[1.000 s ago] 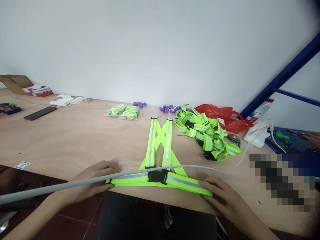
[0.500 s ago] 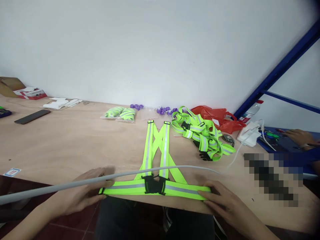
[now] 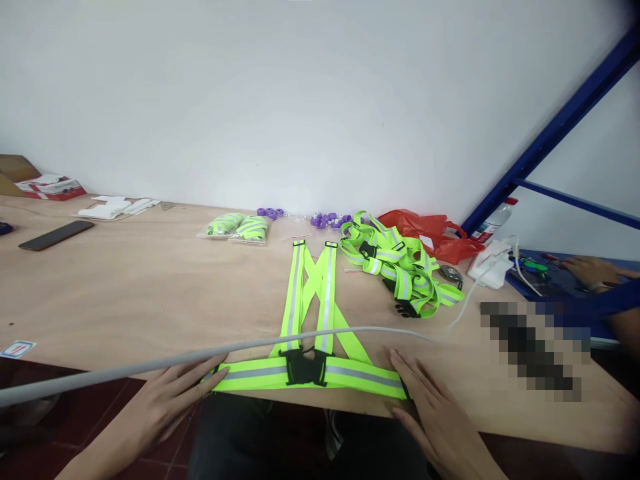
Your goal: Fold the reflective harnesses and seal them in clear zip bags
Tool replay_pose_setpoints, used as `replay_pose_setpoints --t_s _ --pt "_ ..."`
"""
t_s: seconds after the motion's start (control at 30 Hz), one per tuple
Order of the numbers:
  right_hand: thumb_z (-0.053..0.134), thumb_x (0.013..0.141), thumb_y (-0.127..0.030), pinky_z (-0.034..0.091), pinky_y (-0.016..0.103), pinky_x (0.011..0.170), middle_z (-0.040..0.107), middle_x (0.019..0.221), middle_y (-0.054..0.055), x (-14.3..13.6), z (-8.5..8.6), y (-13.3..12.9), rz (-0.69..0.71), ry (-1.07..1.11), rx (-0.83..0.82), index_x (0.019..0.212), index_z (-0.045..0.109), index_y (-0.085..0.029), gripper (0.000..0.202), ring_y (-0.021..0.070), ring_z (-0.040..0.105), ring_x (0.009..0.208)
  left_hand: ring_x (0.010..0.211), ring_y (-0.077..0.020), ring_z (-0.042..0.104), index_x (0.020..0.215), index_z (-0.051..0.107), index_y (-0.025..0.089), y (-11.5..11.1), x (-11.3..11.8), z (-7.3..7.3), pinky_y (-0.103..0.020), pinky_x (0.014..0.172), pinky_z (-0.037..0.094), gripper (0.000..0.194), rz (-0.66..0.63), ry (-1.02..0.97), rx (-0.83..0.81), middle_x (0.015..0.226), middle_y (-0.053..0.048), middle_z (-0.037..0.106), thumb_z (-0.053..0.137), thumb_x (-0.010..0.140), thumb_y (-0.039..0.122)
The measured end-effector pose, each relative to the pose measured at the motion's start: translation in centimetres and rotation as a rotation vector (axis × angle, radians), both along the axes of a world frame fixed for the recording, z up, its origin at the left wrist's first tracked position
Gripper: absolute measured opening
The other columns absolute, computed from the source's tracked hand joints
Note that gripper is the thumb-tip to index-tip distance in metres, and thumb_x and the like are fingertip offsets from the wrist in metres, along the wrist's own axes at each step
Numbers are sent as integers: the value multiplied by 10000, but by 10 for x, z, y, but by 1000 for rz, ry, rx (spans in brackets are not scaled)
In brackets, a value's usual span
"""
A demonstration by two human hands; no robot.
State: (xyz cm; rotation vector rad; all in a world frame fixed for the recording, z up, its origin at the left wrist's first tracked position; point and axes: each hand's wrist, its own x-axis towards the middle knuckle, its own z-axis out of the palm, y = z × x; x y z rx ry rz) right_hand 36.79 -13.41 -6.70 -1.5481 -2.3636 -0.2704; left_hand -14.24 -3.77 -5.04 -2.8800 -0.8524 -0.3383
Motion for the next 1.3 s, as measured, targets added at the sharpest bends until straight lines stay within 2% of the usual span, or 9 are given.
replay_pose_setpoints --t_s 0.13,0.3,0.6,0.77,0.87,0.93,1.03,1.13,1.3 --pt "491 1005 -292 508 357 1066 597 1442 71 4 -5 -5 43 27 90 1582 310 -188 614 217 622 1268 1299 -233 575 1585 309 336 2 -1 -1 -293 1023 484 664 -14 -22 -21 1497 -11 535 425 971 114" --pt "518 995 -216 526 312 1050 680 1337 93 10 -7 -9 108 63 184 1267 640 -173 301 204 664 1207 1250 -208 621 1597 292 275 1 -6 -7 -279 1042 480 621 -23 -59 42 1469 -45 566 448 1005 168" --pt "597 962 -241 547 303 1020 713 1280 90 19 2 -17 171 24 192 1259 659 -174 310 217 682 1177 1298 -216 593 1537 428 278 -2 -14 -8 -315 1077 468 615 -83 -104 81 1446 -62 592 425 955 81" --pt "503 992 -165 535 265 984 752 1202 66 22 10 -23 218 -14 233 1247 682 -219 317 179 713 1098 996 -185 736 1476 503 373 4 -17 4 -244 886 540 600 -20 -150 102 1214 -19 747 496 938 107" --pt "443 1011 -144 541 255 842 789 942 45 23 14 -25 166 -48 308 1190 721 -245 345 162 747 859 944 -173 760 1419 568 382 -1 -9 4 -208 870 555 539 21 -264 -9 1183 8 759 549 935 145" --pt "426 1019 -131 511 240 711 757 778 18 21 14 -27 136 -50 324 1220 715 -246 370 136 712 674 895 -166 774 1342 635 361 -9 3 -2 -176 825 572 450 124 -443 -94 1134 20 776 595 926 194" --pt "442 1016 -133 467 226 591 725 678 -1 15 10 -31 113 20 277 1396 612 -220 426 112 650 527 700 -159 769 1173 714 293 -25 27 -17 -156 665 586 270 425 -767 -264 869 20 803 605 930 340" --pt "476 1006 -135 499 204 607 752 716 2 5 4 -33 35 171 260 1466 548 -242 478 115 676 542 716 -209 766 1165 692 243 -39 50 -26 -221 667 605 359 629 -1009 -492 724 -4 768 603 915 485" --pt "591 977 -259 579 196 710 803 912 24 -16 -1 -30 -56 415 321 1230 738 -271 292 156 755 699 694 -265 750 1057 712 194 -43 83 -9 -239 490 562 545 867 -1307 -706 765 -48 774 815 684 578"
